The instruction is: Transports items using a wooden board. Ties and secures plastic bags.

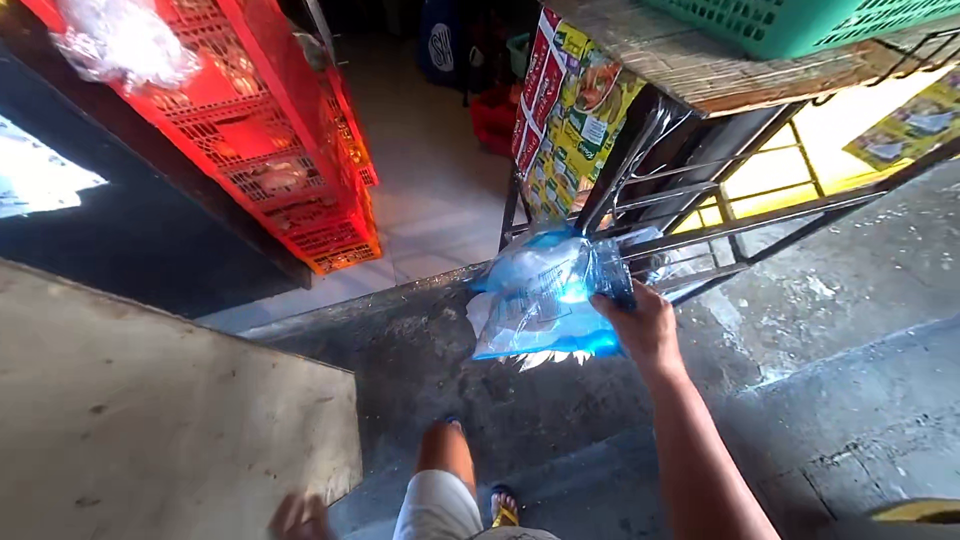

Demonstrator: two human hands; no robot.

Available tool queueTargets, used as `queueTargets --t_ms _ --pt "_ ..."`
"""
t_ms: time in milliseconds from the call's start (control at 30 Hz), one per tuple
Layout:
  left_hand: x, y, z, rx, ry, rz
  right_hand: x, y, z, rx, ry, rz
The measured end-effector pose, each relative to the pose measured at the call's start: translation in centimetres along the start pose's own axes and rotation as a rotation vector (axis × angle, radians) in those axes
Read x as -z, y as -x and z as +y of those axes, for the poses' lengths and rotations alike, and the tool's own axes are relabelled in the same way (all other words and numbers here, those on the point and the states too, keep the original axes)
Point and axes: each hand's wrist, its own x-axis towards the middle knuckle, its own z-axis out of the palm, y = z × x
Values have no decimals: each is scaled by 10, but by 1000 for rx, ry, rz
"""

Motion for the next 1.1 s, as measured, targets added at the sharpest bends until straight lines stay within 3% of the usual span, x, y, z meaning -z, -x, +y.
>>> queueTargets --t_ms 67,133,233,367,533,633,767,867,1000,1100 --pt "-50 -4 9 -134 -64 -420 -5 7 4 141 -23 41" --pt "-109 -14 45 -280 -113 -759 -16 8 -2 272 8 62" --pt "-178 -9 118 -409 -17 -1001 -36 19 -24 285 128 27" --pt "-258 0 223 -547 57 -1075 -54 30 -61 231 224 -121" --pt "-333 -6 291 -679 -461 -1301 -67 45 -94 94 199 -428" --pt "-360 -23 283 -668 -389 -1297 -56 44 -95 71 46 -474" --pt "-370 -37 275 -685 -221 -1252 -35 35 -61 3 -60 -183" --pt "-377 -40 272 -718 -152 -1253 -19 14 -42 -92 -47 -68" --pt "-372 -39 273 -501 -80 -1411 -21 -19 -30 -50 -146 -17" --pt "-363 -32 283 -295 -93 -1400 -33 -44 -35 -92 -214 -3"
